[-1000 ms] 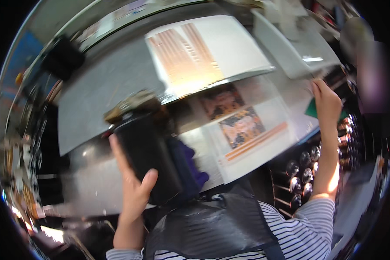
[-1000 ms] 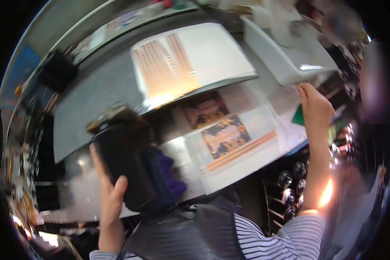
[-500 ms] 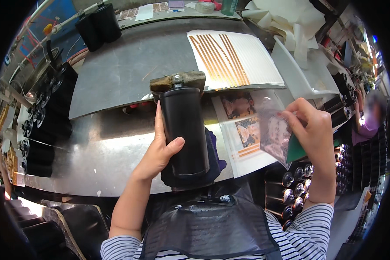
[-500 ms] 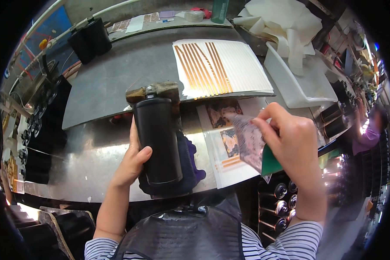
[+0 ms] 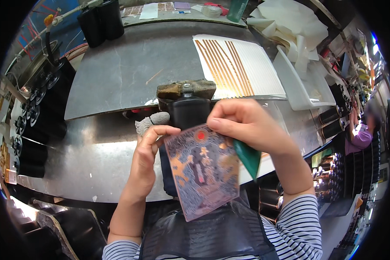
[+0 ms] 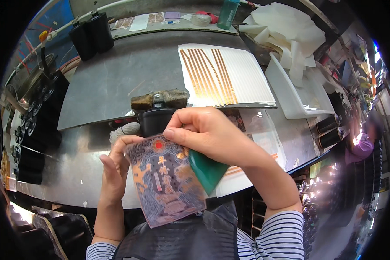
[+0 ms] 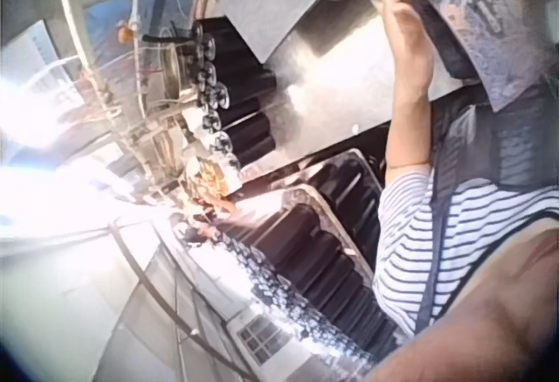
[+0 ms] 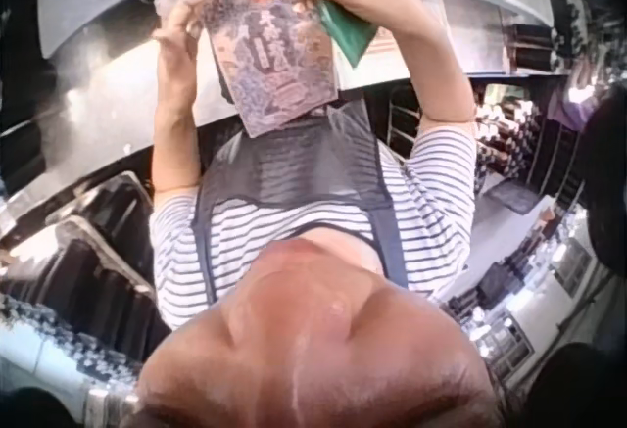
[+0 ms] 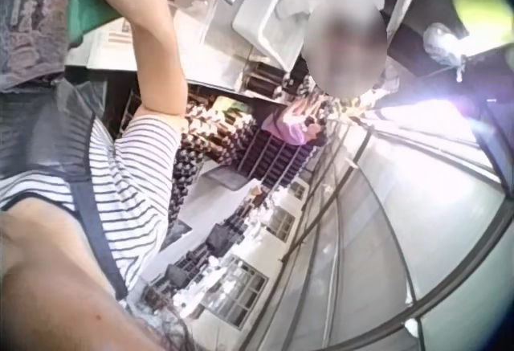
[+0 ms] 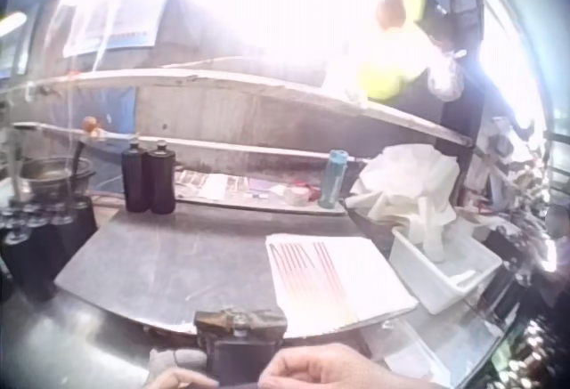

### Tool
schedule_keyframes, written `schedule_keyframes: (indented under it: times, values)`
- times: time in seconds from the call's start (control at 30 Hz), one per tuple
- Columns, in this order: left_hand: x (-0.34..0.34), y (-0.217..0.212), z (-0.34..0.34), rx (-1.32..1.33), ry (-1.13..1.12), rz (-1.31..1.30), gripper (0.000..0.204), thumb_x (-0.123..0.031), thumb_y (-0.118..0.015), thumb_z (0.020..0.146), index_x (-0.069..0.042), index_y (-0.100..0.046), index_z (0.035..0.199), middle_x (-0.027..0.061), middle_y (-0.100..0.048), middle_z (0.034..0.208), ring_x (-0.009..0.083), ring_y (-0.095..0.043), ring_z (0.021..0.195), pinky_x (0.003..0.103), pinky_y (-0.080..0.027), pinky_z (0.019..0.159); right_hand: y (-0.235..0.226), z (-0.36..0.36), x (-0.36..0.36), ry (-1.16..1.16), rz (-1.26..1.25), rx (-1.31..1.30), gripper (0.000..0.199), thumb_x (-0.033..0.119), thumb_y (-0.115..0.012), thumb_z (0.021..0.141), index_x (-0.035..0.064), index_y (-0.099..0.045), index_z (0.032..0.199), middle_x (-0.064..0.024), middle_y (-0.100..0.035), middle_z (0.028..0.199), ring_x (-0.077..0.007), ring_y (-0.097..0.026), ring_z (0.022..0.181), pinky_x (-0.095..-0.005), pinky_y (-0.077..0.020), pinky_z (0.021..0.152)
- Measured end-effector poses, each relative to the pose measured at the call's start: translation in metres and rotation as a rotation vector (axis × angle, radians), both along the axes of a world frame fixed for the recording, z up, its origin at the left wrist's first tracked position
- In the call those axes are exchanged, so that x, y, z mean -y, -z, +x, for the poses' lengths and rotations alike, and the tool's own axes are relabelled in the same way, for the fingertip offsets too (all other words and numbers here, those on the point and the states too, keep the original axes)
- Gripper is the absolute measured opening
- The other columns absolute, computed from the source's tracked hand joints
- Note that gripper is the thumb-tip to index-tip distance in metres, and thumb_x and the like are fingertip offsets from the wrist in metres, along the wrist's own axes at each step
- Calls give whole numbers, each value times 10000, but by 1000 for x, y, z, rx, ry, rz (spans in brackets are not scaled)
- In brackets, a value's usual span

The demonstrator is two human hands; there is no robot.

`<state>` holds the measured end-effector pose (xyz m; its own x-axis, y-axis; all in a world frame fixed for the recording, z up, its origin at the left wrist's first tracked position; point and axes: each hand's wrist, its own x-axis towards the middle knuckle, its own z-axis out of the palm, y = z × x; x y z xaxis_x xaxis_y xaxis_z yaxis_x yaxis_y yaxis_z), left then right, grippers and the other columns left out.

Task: The person repeatedly wipes a black cylindrical container with a green sponge and applies thin gold strips around its rim and body. They rotate the container to access different sides and smooth the strips with their fingers.

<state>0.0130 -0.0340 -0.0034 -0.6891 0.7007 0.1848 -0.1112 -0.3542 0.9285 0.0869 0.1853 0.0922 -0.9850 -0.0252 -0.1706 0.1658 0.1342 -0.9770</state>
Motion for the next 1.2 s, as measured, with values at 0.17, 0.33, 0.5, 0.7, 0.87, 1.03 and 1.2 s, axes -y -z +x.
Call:
schedule_keyframes:
  times: [0.17, 0.33, 0.5, 0.7, 0.87, 1.03, 1.2]
  values:
    - [-23, -5, -3, -192, -390, -341, 220, -194, -714, 838, -16, -595, 889, 38, -561, 838, 156, -499, 914, 293, -393, 859, 18, -13, -6, 15, 133, 33, 141, 124, -620, 929, -13, -589, 922, 18, -603, 753, -13, -546, 674, -172, -437, 594]
    - [-33, -9, -8, -169, -438, -373, 174, -143, -677, 868, -18, -574, 806, 21, -545, 774, 123, -488, 816, 273, -403, 750, 33, -12, -11, 165, 124, -34, 164, 122, -654, 901, -28, -592, 877, -35, -657, 714, -50, -593, 639, -196, -460, 579]
    - [-39, -14, -16, -173, -468, -357, 203, -143, -689, 864, -18, -554, 779, 13, -523, 764, 92, -477, 733, 242, -403, 686, 43, -17, -14, 209, 50, -45, 167, 135, -652, 906, -18, -595, 870, -19, -644, 676, -39, -575, 642, -188, -439, 576]
    - [-41, -12, -21, -123, -456, -352, 228, -156, -706, 866, -21, -547, 773, -3, -506, 751, 53, -463, 682, 209, -391, 611, 55, -17, -16, 244, 21, -72, 180, 155, -643, 920, -8, -593, 864, -4, -630, 667, -26, -548, 644, -182, -426, 577]
    - [-31, 4, -23, -81, -408, -201, 253, -192, -626, 944, -32, -547, 764, -30, -498, 707, 32, -458, 661, 191, -368, 579, 79, -16, -13, 307, -325, -101, 228, 230, -617, 948, 8, -566, 967, -13, -628, 727, -48, -560, 632, -173, -454, 608]
    - [-5, 3, 21, 27, -309, -382, 222, -160, -659, 909, -24, -555, 769, -48, -515, 717, 30, -450, 663, 173, -343, 582, 94, 36, -2, 201, -340, 51, 198, 184, -634, 933, 2, -560, 956, -10, -625, 719, -46, -564, 636, -194, -473, 604]
    - [22, 21, 51, 42, -207, -406, 189, -118, -734, 828, -27, -576, 775, 5, -559, 847, 80, -509, 810, 226, -396, 784, 93, 75, 16, 221, -460, 225, 187, 158, -652, 918, -7, -565, 929, -40, -637, 751, -80, -606, 681, -213, -501, 635]
